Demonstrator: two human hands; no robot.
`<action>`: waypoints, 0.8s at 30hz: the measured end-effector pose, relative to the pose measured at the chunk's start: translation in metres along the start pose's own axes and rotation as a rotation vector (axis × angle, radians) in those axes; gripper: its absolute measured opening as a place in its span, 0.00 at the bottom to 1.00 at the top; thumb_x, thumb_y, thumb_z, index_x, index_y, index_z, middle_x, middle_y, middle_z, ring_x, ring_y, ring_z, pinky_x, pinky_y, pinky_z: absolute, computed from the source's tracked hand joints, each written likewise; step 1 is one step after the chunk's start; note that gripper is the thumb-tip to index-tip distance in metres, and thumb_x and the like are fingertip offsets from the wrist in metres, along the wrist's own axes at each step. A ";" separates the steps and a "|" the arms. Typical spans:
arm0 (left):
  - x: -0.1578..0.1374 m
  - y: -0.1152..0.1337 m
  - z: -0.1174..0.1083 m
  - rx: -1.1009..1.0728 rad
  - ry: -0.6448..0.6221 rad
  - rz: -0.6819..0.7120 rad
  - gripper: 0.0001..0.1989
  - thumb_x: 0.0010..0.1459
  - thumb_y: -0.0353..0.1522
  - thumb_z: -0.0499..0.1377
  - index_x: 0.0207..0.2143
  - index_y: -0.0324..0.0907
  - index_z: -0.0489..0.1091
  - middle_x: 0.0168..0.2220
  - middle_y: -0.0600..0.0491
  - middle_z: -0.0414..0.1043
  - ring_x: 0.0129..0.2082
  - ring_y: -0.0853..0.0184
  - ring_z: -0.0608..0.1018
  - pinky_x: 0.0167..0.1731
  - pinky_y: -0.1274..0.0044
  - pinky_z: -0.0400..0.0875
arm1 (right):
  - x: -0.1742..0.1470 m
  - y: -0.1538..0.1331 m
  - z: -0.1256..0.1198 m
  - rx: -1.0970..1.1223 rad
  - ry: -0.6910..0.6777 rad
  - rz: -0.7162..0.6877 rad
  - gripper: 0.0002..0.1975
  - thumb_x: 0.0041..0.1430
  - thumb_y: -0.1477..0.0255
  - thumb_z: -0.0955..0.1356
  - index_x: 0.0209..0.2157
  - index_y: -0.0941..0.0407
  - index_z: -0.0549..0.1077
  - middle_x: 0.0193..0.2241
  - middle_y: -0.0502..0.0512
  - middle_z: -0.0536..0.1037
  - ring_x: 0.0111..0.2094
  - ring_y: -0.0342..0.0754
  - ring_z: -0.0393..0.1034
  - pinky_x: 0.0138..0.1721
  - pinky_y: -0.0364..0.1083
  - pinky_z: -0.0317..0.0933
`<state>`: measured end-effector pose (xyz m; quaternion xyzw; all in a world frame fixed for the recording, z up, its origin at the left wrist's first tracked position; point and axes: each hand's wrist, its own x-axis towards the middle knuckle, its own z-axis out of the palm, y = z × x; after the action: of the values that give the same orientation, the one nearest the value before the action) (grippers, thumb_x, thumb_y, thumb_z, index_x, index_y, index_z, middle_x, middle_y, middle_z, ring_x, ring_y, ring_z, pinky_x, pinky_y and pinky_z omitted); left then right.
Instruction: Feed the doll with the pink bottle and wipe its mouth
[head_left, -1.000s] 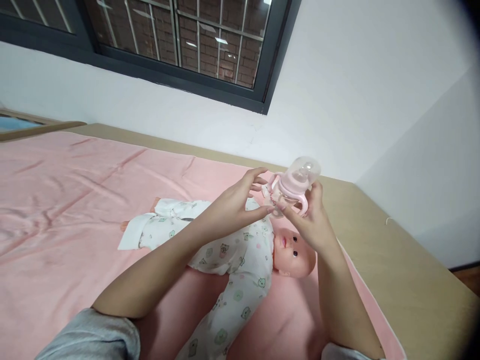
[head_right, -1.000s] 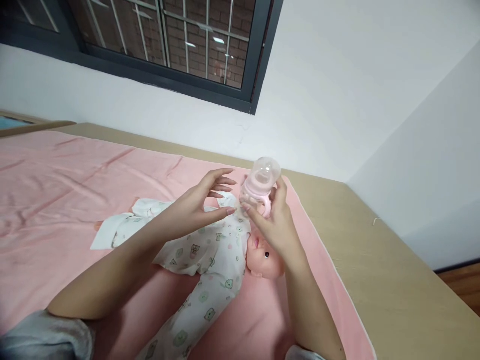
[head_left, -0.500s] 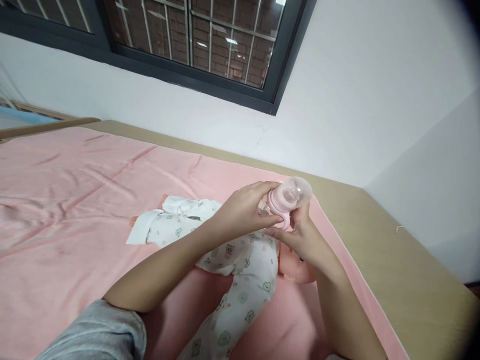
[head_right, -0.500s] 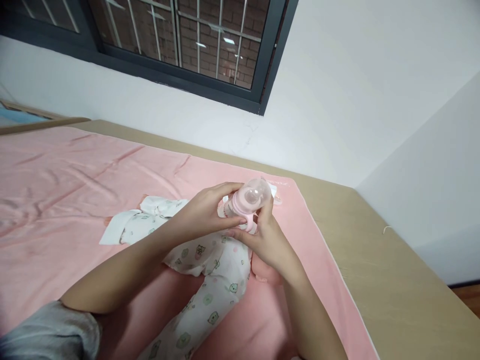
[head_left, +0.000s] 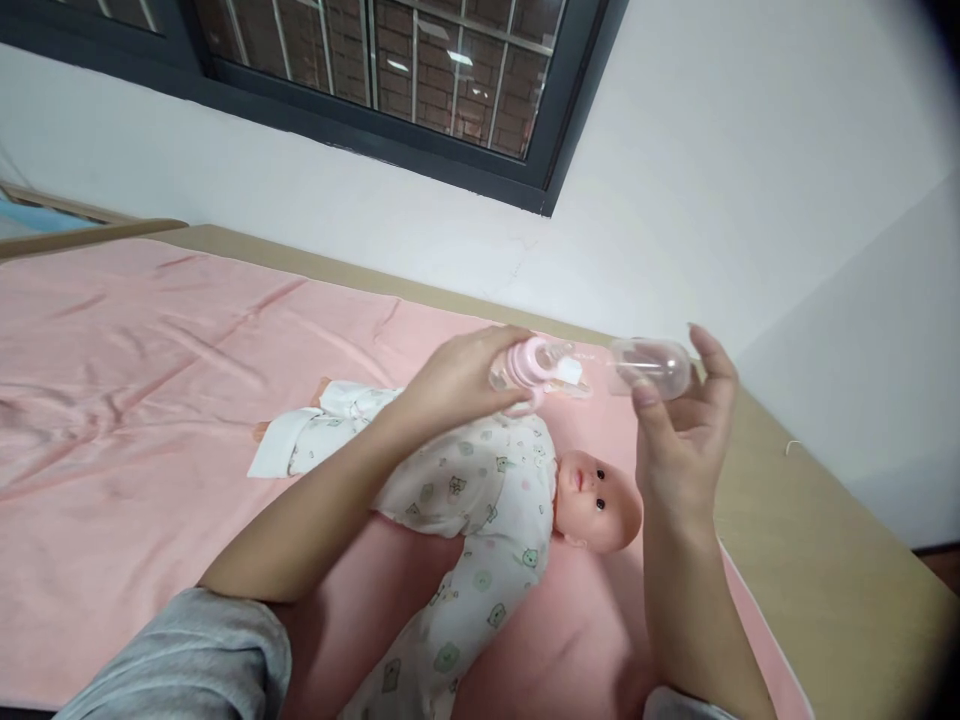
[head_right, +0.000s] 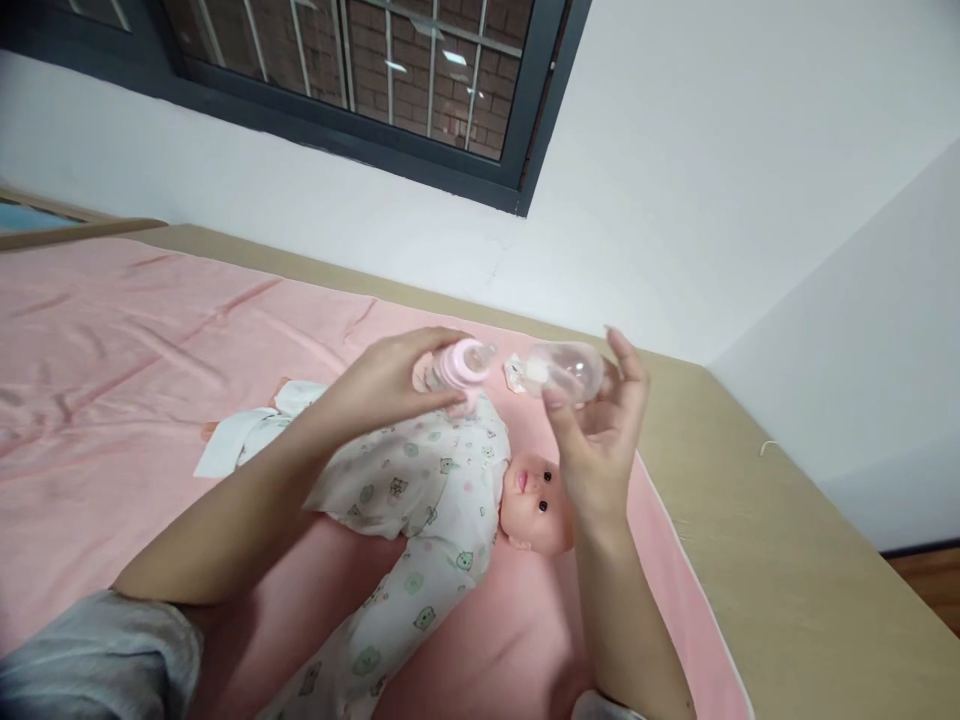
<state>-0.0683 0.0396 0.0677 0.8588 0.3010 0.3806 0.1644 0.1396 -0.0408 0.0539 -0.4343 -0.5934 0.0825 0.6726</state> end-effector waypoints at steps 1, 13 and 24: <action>0.002 -0.007 -0.006 -0.001 0.028 -0.019 0.25 0.52 0.34 0.66 0.54 0.43 0.69 0.54 0.52 0.74 0.53 0.57 0.75 0.52 0.69 0.67 | 0.005 0.003 -0.006 0.013 0.042 -0.007 0.35 0.57 0.63 0.71 0.62 0.47 0.54 0.52 0.58 0.71 0.54 0.52 0.68 0.60 0.61 0.60; 0.013 -0.109 -0.049 -0.043 0.091 -0.293 0.30 0.44 0.32 0.65 0.52 0.39 0.66 0.51 0.46 0.72 0.48 0.55 0.75 0.49 0.67 0.68 | 0.043 0.199 -0.094 -0.298 0.366 0.602 0.38 0.39 0.67 0.72 0.53 0.57 0.59 0.43 0.58 0.71 0.42 0.50 0.70 0.50 0.54 0.65; 0.011 -0.152 -0.042 0.215 0.014 -0.561 0.28 0.41 0.29 0.65 0.48 0.42 0.69 0.48 0.49 0.75 0.48 0.55 0.76 0.47 0.72 0.70 | -0.005 0.280 -0.111 -0.645 0.155 0.629 0.39 0.47 0.52 0.68 0.56 0.59 0.56 0.50 0.69 0.66 0.49 0.57 0.68 0.51 0.57 0.62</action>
<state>-0.1542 0.1653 0.0236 0.7521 0.5662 0.2920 0.1691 0.3476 0.0729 -0.1319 -0.7854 -0.3759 0.0610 0.4880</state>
